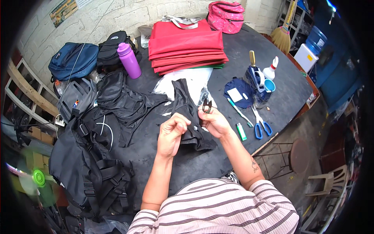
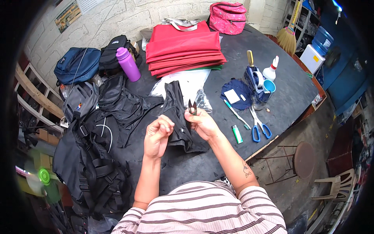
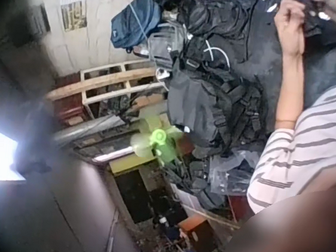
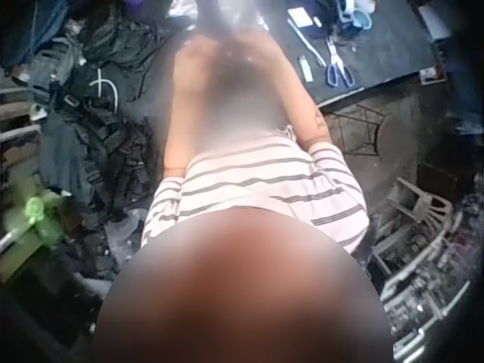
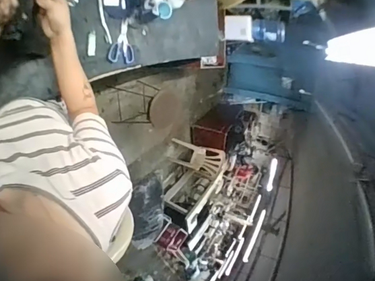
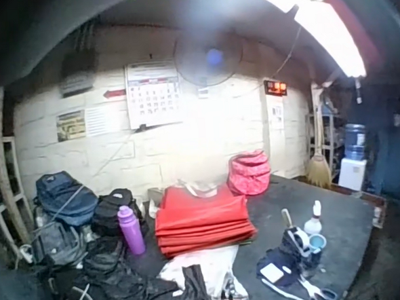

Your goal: Inspecting manufactured bags, trimming loose threads with scissors, and sealing the ends with a lighter.

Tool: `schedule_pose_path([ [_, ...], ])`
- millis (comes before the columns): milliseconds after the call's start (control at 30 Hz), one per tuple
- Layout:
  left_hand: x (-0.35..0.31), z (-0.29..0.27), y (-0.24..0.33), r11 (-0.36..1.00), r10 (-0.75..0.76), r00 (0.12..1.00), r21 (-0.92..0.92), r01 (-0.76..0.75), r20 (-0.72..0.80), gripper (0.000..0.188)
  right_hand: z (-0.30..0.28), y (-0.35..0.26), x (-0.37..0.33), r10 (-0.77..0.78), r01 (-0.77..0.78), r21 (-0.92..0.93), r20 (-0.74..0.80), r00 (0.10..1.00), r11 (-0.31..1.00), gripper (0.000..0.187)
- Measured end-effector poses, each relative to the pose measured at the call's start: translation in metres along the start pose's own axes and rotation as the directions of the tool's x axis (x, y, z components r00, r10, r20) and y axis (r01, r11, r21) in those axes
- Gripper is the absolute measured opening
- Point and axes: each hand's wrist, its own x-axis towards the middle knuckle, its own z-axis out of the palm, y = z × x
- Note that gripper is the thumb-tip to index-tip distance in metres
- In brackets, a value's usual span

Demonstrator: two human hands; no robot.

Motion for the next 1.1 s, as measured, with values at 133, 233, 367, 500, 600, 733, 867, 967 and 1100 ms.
schedule_pose_path([
  [133, 0.003, 0.016, 0.009, 0.935, -0.090, 0.988, 0.329, 0.128, -0.130, 0.021, 0.002, 0.001, 0.008, 0.052, -0.052, 0.022, 0.004, 0.999, 0.998, 0.017],
  [233, 0.010, 0.038, 0.019, -0.025, 0.331, 0.942, 0.998, -0.054, 0.059, 0.048, 0.018, -0.013, 0.018, -0.009, 0.005, -0.076, -0.048, 0.999, 0.997, 0.018],
  [367, 0.028, 0.038, 0.045, 0.314, 0.281, 0.959, 0.948, -0.046, -0.046, 0.024, 0.024, -0.036, 0.029, 0.004, -0.004, 0.078, 0.010, 1.000, 0.997, 0.021],
  [500, 0.068, 0.031, 0.055, 0.325, 0.367, 0.930, 0.933, -0.154, 0.025, 0.014, 0.030, -0.041, 0.032, -0.059, 0.061, -0.045, 0.032, 0.998, 0.997, 0.020],
  [600, 0.083, 0.032, 0.061, 0.354, 0.363, 0.932, 0.921, -0.164, 0.027, 0.013, 0.029, -0.025, 0.027, -0.119, 0.094, -0.348, -0.050, 0.992, 0.933, 0.021],
  [733, 0.111, 0.030, 0.073, 0.099, 0.243, 0.909, 0.924, -0.370, 0.338, 0.020, 0.032, -0.036, 0.024, -0.162, 0.163, 0.034, -0.022, 0.987, 0.986, 0.016],
  [867, 0.146, -0.008, 0.055, -0.016, -0.091, 0.901, 0.904, -0.427, 0.424, 0.043, 0.010, -0.031, 0.028, -0.147, 0.148, 0.168, -0.015, 0.989, 0.975, 0.018],
  [967, 0.145, -0.014, 0.043, -0.166, -0.131, 0.880, 0.865, -0.474, 0.457, 0.037, -0.005, -0.011, 0.030, -0.093, 0.101, 0.118, -0.074, 0.993, 0.988, 0.021],
  [1100, 0.129, 0.025, 0.049, 0.200, 0.187, 0.870, 0.850, -0.488, 0.456, 0.017, -0.006, -0.017, 0.031, -0.135, 0.143, 0.120, -0.068, 0.988, 0.983, 0.018],
])
